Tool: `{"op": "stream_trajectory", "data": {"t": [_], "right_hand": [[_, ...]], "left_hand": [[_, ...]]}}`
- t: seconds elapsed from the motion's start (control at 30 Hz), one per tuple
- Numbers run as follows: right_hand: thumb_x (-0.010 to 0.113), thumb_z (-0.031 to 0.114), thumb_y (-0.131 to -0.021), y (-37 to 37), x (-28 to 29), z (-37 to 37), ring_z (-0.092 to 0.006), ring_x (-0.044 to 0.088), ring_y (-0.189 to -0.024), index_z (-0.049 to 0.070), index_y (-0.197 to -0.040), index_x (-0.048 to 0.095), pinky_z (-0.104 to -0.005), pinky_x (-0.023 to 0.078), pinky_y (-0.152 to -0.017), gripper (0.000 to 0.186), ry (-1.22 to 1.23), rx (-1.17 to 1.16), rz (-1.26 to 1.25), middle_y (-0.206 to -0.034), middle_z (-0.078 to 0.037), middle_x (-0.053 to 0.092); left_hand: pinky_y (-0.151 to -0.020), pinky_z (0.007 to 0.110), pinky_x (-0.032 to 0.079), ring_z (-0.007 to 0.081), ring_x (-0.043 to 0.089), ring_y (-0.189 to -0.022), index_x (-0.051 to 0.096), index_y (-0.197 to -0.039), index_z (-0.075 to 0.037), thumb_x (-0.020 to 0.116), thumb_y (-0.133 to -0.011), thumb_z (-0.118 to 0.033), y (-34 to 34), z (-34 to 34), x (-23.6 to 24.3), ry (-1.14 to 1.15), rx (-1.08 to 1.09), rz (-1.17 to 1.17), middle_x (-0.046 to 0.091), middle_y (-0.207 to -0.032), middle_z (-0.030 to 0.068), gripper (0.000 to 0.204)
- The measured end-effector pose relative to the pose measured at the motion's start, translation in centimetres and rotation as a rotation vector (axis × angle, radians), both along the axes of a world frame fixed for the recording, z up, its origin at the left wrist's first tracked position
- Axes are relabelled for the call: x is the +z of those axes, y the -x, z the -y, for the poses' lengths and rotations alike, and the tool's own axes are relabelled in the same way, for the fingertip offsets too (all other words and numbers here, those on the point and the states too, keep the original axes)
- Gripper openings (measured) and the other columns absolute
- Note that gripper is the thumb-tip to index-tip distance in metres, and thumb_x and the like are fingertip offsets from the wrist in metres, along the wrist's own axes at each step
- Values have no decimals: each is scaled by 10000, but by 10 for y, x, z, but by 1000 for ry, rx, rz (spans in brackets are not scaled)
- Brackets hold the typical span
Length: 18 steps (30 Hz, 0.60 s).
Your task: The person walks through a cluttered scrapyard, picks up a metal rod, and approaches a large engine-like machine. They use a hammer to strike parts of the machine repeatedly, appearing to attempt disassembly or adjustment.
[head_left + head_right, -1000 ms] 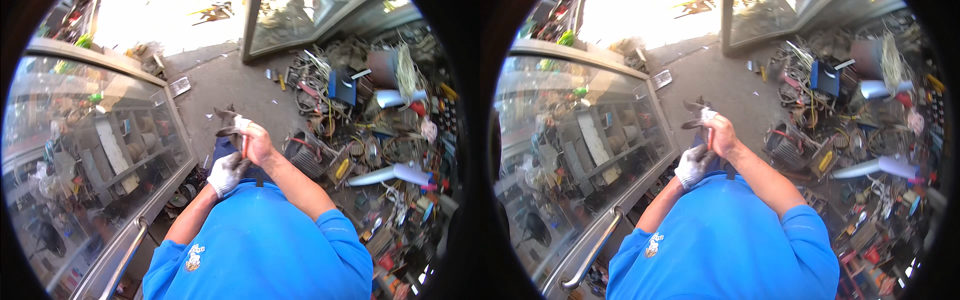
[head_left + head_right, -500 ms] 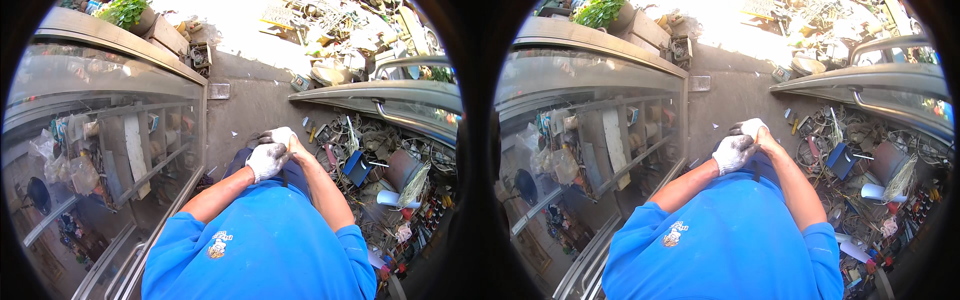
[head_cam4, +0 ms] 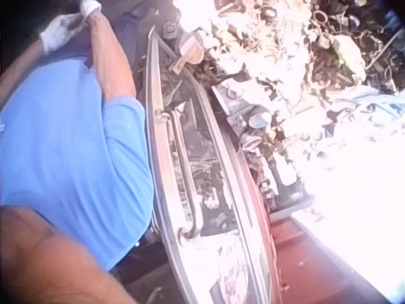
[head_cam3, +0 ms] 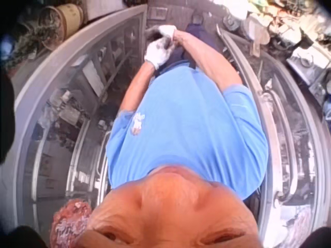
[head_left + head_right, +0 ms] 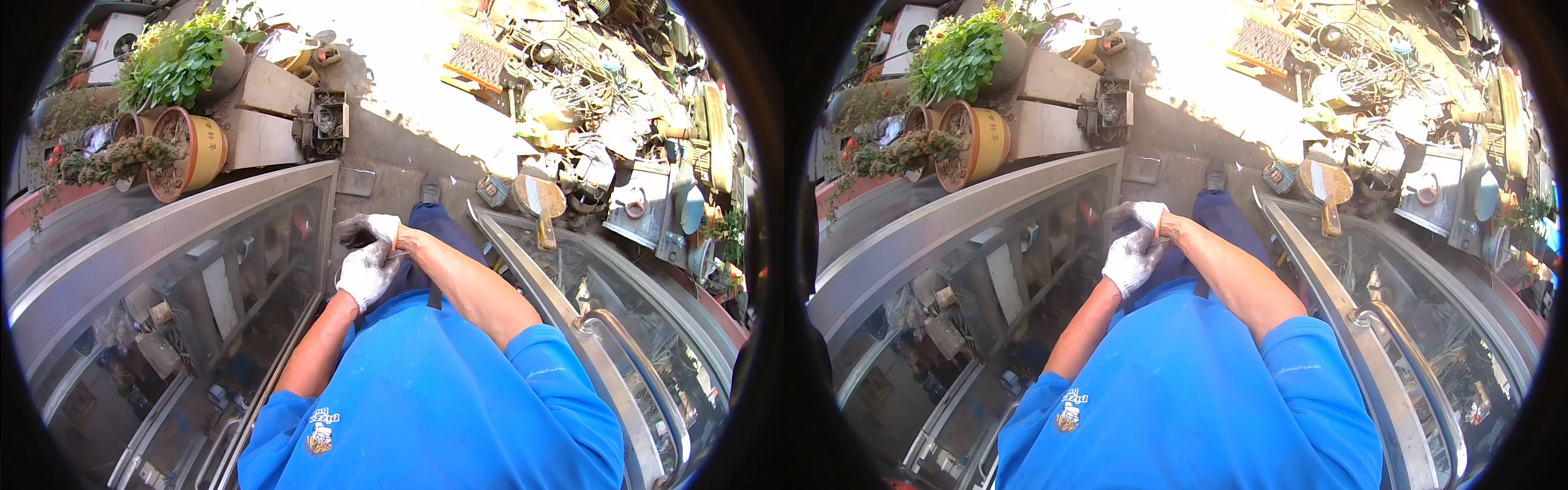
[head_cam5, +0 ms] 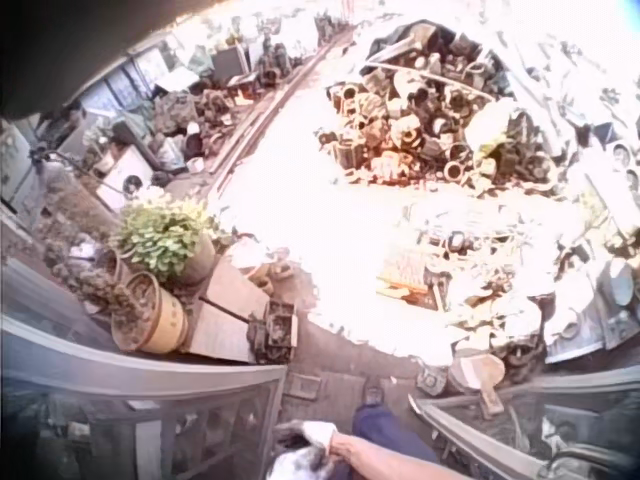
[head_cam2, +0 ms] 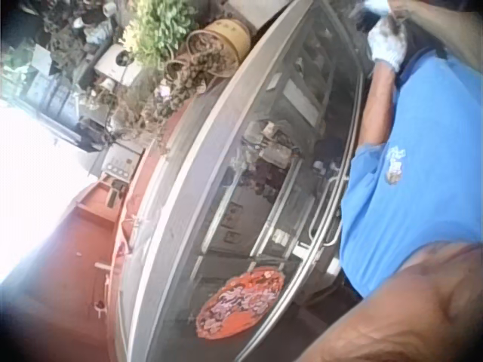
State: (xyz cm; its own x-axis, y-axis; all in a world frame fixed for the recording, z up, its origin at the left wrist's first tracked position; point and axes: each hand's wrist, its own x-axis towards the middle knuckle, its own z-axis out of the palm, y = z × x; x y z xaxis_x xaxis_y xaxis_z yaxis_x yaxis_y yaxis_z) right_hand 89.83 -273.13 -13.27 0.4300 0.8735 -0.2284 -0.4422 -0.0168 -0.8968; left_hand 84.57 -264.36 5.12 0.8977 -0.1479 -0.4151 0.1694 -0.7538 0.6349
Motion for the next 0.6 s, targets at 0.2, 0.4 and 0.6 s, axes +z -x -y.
{"op": "stream_trajectory", "data": {"t": [0.2,0.4,0.6], "right_hand": [[631,58,-851,-84,-3,36,-245,694,-1123,13,-1289,712,-309,536,-982,447,351,-6,326,-1363,-143,676],[644,124,-915,-173,36,53,-261,746,-947,34,-1028,811,-346,547,-901,221,795,-664,173,-1036,-140,793],[462,414,-1096,-246,1,80,-218,690,-999,26,-1234,730,-376,540,-939,491,530,-472,-314,-1173,-132,737]], "left_hand": [[-795,509,551,427,707,-893,702,-1058,-65,680,-937,-347,-98,11,-5,-48,-102,-262,737,-946,207,308],[-835,475,535,416,692,-940,692,-1012,-62,640,-979,-433,-186,18,-25,170,-229,-361,728,-968,201,375],[-832,488,542,408,696,-949,694,-1032,-70,633,-980,-425,-290,10,-35,348,-383,-429,732,-983,184,364]]}}
